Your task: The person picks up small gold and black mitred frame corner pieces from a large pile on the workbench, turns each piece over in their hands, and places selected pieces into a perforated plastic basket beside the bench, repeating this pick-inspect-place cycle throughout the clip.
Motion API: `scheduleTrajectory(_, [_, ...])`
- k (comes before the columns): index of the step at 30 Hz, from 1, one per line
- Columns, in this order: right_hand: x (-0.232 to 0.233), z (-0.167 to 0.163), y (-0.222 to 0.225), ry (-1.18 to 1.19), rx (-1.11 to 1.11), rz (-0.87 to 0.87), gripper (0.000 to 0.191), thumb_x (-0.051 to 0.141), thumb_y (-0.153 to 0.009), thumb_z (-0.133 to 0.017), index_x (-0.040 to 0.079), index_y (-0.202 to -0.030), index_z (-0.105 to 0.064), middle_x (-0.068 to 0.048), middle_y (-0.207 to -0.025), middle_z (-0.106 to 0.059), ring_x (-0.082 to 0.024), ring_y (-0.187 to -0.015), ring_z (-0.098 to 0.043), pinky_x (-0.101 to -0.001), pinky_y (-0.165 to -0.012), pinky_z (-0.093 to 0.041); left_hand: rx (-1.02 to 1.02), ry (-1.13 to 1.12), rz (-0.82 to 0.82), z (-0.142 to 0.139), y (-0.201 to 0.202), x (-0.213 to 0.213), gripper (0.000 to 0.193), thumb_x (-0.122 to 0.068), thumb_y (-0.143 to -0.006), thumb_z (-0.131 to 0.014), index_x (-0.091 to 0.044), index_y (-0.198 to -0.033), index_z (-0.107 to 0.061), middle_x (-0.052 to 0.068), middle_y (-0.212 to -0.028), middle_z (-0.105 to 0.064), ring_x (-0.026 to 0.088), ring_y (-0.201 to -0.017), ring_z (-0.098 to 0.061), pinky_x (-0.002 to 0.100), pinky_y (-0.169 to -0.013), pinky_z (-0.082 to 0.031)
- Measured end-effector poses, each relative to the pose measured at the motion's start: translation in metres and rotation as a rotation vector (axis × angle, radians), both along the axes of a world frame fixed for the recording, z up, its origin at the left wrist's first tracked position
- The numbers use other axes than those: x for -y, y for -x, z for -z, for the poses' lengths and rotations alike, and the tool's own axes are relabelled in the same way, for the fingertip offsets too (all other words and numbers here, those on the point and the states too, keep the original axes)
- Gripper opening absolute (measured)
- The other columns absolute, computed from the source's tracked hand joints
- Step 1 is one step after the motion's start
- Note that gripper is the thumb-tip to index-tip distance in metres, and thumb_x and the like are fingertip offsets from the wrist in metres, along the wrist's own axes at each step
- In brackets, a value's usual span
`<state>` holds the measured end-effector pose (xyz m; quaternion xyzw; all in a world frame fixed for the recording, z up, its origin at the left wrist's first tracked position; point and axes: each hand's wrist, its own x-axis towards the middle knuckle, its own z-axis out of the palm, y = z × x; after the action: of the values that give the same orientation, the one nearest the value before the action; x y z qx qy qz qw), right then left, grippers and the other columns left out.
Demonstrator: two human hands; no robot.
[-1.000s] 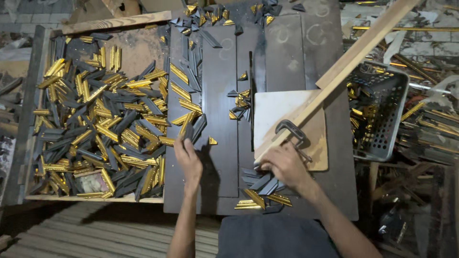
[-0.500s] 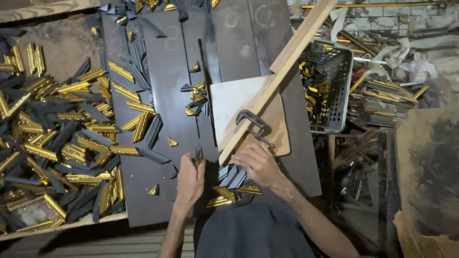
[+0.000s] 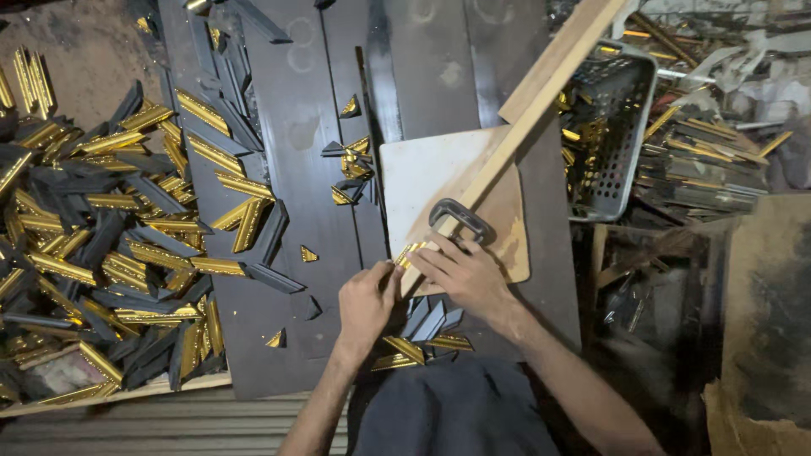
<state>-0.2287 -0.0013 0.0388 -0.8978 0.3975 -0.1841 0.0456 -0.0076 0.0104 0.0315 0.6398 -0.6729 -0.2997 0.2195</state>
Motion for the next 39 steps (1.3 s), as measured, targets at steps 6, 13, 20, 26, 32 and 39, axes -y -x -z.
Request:
scheduleTrajectory(6, [0.118, 0.031, -0.007, 0.16, -0.115, 0.026, 0.042, 0.018, -0.09, -0.064, 0.019, -0.132, -0.071, -0.002, -0.115, -0.069, -0.017, -0.116, -0.064, -0.0466, -0.088, -0.047, 0.28, 0.263, -0.044, -0.023, -0.06, 0.029, 0.014, -0.023, -0.093, -0.074, -0.01, -0.089, -0.071, 0.01, -0.081, -0.07, 0.031, -0.076, -0.064, 0.043, -0.071, -0.05])
scheduleTrajectory(13, [0.108, 0.003, -0.024, -0.02, 0.024, 0.057, 0.041, 0.008, -0.088, -0.071, 0.015, -0.129, -0.07, -0.006, -0.106, -0.067, -0.022, -0.098, -0.063, -0.0531, -0.09, -0.045, 0.736, 0.374, -0.186, 0.002, -0.128, 0.056, 0.039, -0.031, -0.091, -0.073, -0.004, -0.118, -0.069, 0.012, -0.097, -0.066, 0.031, -0.088, -0.062, 0.043, -0.076, -0.048])
scheduleTrajectory(20, [0.021, -0.008, -0.023, -0.056, -0.045, 0.002, 0.054, 0.007, -0.068, -0.072, 0.022, -0.12, -0.068, -0.001, -0.12, -0.071, -0.022, -0.117, -0.061, -0.0421, -0.08, -0.042, 0.304, 0.437, -0.338, 0.011, -0.135, 0.036, 0.02, -0.014, -0.106, -0.061, 0.0, -0.117, -0.071, 0.016, -0.096, -0.068, 0.038, -0.09, -0.065, 0.046, -0.081, -0.051])
scheduleTrajectory(26, [-0.028, 0.005, -0.015, -0.187, 0.306, -0.051, 0.018, 0.019, -0.092, -0.079, 0.016, -0.109, -0.076, 0.008, -0.112, -0.069, -0.011, -0.115, -0.061, -0.0376, -0.089, -0.043, -0.095, 0.548, -0.29, -0.007, -0.088, -0.01, 0.021, -0.011, -0.111, -0.06, -0.001, -0.129, -0.066, 0.018, -0.116, -0.071, 0.035, -0.101, -0.069, 0.042, -0.087, -0.055])
scheduleTrajectory(32, [-0.051, -0.013, -0.018, -0.129, 0.279, -0.03, 0.031, 0.028, -0.08, -0.079, 0.015, -0.108, -0.077, 0.001, -0.118, -0.07, -0.021, -0.121, -0.059, -0.0404, -0.092, -0.041, -0.099, 0.207, 0.025, -0.002, -0.029, -0.02, 0.019, -0.02, -0.092, -0.074, -0.008, -0.106, -0.077, 0.015, -0.085, -0.074, 0.031, -0.069, -0.067, 0.041, -0.063, -0.054])
scheduleTrajectory(39, [0.026, -0.015, -0.01, 0.007, -0.047, -0.064, 0.042, 0.026, -0.086, -0.07, 0.017, -0.126, -0.075, 0.001, -0.117, -0.07, -0.021, -0.123, -0.06, -0.0441, -0.095, -0.043, 0.051, 0.228, 0.16, -0.005, -0.013, 0.014, 0.016, -0.026, -0.092, -0.074, -0.011, -0.097, -0.077, 0.01, -0.068, -0.069, 0.03, -0.059, -0.067, 0.043, -0.053, -0.05])
